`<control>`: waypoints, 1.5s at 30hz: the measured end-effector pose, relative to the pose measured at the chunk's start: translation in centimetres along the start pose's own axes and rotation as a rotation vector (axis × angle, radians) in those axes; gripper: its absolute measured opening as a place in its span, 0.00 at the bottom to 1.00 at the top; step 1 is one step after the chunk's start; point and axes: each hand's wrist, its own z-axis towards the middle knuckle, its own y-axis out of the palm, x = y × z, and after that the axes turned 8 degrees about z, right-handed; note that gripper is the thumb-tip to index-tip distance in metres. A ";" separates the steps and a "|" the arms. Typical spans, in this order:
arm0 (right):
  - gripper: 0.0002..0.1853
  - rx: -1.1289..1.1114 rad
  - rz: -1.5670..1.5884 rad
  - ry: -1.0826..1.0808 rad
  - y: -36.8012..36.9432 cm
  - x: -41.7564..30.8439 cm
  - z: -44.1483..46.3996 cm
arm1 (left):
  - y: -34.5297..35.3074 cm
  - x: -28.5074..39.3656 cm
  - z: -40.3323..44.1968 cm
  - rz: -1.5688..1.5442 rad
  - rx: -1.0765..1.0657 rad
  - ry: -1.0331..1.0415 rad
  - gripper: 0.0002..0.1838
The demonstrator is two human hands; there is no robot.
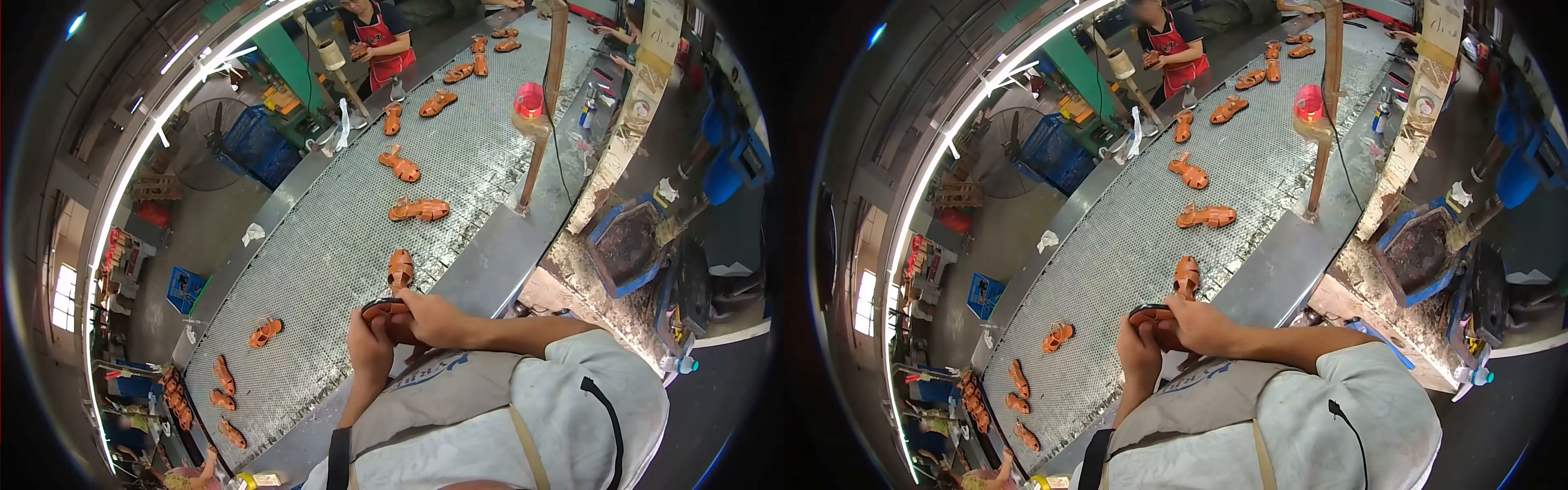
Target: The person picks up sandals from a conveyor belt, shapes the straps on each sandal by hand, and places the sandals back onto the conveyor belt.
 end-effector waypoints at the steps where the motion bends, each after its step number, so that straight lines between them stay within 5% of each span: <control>1: 0.14 0.026 -0.026 0.001 0.0 0.3 -0.1 | 0.1 -0.7 0.3 0.079 -0.062 0.037 0.11; 4: 0.14 0.120 0.088 -0.138 -0.8 0.0 0.0 | 1.2 -3.3 0.5 -0.346 -0.125 0.024 0.16; 5: 0.15 0.126 0.236 -0.079 -1.1 -0.4 0.2 | 2.0 -1.7 0.0 -0.730 -0.095 -0.099 0.21; 7: 0.18 0.143 0.531 0.052 -2.1 -1.3 0.7 | 1.0 -4.3 -0.3 -0.800 -0.398 -0.197 0.21; 9: 0.22 0.003 0.469 -0.145 -2.8 -1.4 1.7 | 1.3 -5.3 -1.1 -0.869 -0.554 -0.152 0.20; 10: 0.24 -0.070 0.440 -0.245 -3.3 -1.9 2.4 | 1.6 -4.9 -1.4 -0.856 -0.577 -0.171 0.20; 11: 0.31 -0.298 0.524 -0.060 -4.6 -2.6 1.8 | 1.6 -4.4 -1.7 -0.841 -0.598 -0.193 0.19; 15: 0.39 -0.446 0.875 -0.179 -5.0 -4.4 4.0 | 1.2 -3.8 -1.0 -0.588 -0.685 -0.151 0.17; 19: 0.31 -0.375 1.043 -0.190 -4.2 -1.6 5.2 | 1.4 -2.6 0.6 -0.506 -0.723 -0.194 0.17; 25: 0.22 0.000 1.313 0.246 -3.9 7.3 7.7 | 7.7 -6.0 0.7 -0.742 -0.694 -0.507 0.21; 28: 0.28 0.106 1.298 0.517 -3.8 11.6 9.9 | 9.0 -6.8 1.8 -1.210 -0.785 -0.702 0.21; 33: 0.31 0.366 1.051 1.070 0.4 26.5 8.5 | 16.9 -19.2 -1.0 -1.289 -0.669 -1.233 0.18; 34: 0.32 0.347 0.845 1.174 0.6 27.9 7.0 | 17.7 -21.5 -1.8 -1.304 -0.491 -1.306 0.17; 36: 0.29 0.158 0.689 1.049 1.5 39.1 2.9 | 18.8 -27.2 -2.3 -1.319 -0.117 -1.406 0.16; 40: 0.21 -0.227 0.021 0.943 -0.8 39.0 -0.5 | 13.8 -34.0 1.2 -1.464 0.752 -1.187 0.24; 43: 0.22 -0.375 -0.387 0.737 -1.8 40.0 -1.5 | 12.6 -30.3 5.7 -0.808 0.404 -1.546 0.27; 45: 0.22 -0.458 -0.475 0.745 -2.8 39.5 -0.3 | 15.7 -31.6 4.9 -0.386 -0.264 -0.987 0.31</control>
